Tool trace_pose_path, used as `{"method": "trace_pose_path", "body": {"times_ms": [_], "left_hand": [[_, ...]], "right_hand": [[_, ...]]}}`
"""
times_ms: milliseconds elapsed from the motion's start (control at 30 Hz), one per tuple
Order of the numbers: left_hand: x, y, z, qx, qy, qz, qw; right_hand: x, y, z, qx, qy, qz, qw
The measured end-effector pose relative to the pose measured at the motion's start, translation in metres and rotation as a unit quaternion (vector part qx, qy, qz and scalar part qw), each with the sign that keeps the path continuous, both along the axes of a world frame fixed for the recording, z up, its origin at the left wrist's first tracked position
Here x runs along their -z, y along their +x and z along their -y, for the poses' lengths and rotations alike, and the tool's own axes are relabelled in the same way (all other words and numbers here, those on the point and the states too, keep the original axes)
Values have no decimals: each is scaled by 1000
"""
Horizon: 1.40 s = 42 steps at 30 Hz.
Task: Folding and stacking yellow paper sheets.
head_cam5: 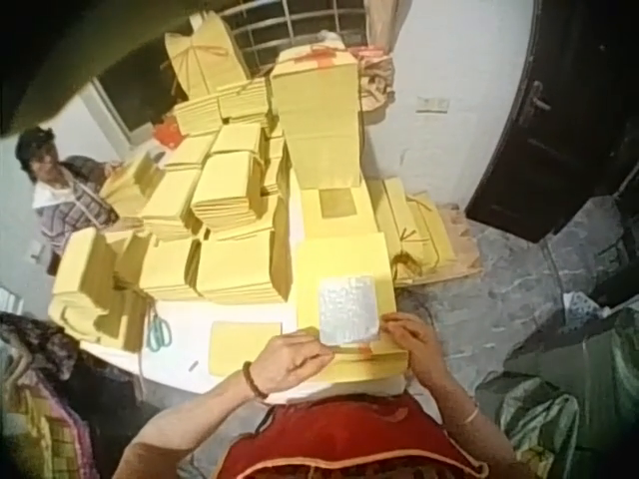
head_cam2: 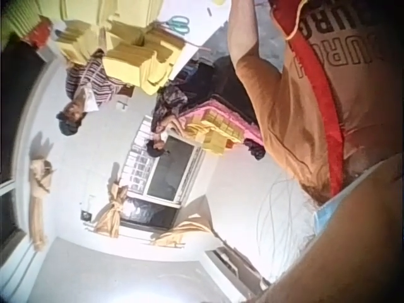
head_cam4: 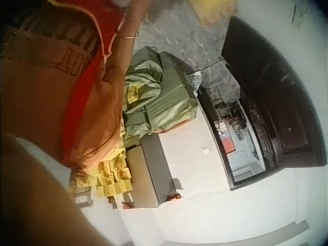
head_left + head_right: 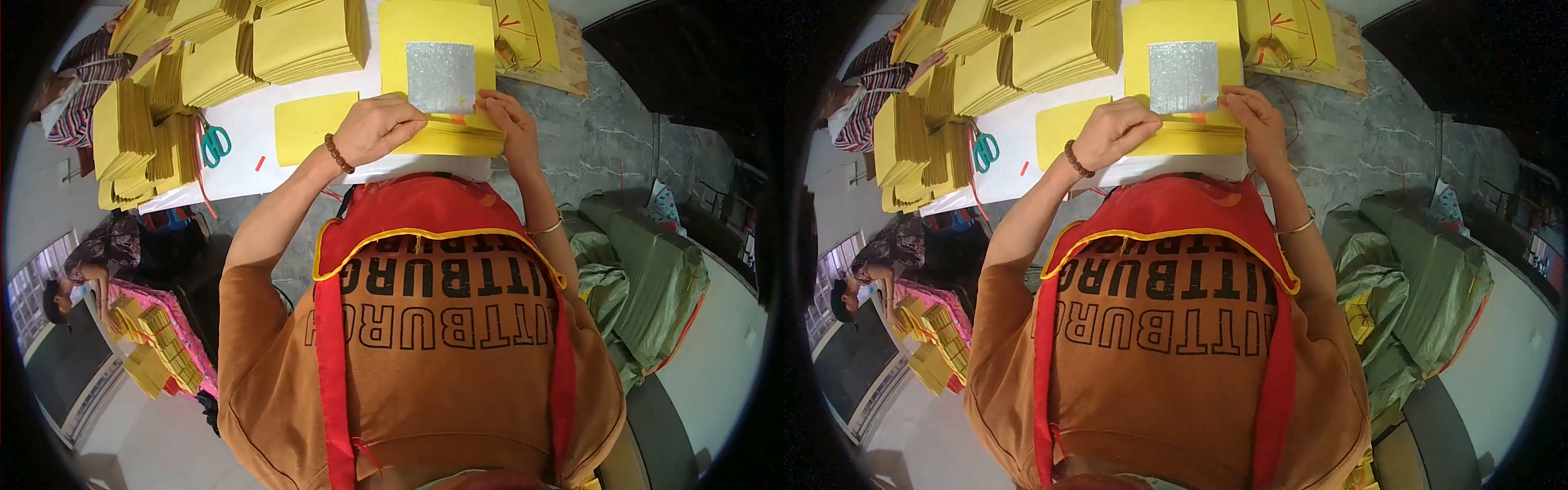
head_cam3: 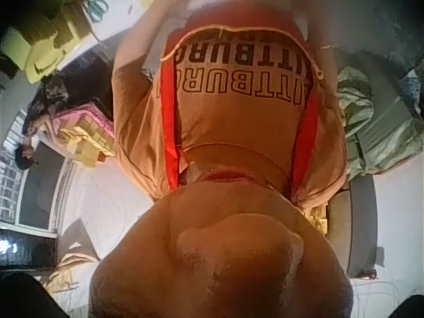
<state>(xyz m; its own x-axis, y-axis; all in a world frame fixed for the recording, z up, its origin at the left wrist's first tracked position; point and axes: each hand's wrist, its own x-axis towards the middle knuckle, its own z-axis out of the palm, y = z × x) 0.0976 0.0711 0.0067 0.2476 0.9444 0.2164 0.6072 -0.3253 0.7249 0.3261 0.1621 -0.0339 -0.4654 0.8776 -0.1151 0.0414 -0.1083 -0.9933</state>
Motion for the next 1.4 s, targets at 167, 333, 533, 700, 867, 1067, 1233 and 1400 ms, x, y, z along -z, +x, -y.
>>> {"method": "trace_pose_path", "body": {"times_ms": [167, 333, 533, 700, 867, 1067, 1233, 1400], "left_hand": [[4, 1, -1, -6, -18, 23, 1000], [4, 0, -1, -12, -57, 33, 998], [3, 0, 0, -42, -105, 73, 991], [-3, -1, -3, -75, -173, 111, 976], [-4, -20, 2, 37, -34, 38, 998], [12, -22, 0, -26, 74, -180, 981], [-17, -13, 12, -25, 174, -287, 942], [-21, -4, 38, -1, 103, -196, 975]], "right_hand": [[0, -1, 1, 7, 11, 17, 1000], [-5, -2, 2, 13, 4, 21, 1000], [-6, 7, -1, -28, 41, -1, 999], [6, 9, 3, -70, 209, 96, 971], [18, 9, 1, -48, 92, 39, 994], [13, 13, -6, -89, 214, 49, 972], [-23, 10, -1, -45, 451, 181, 873], [-32, 26, 9, -207, 458, 202, 841]]}}
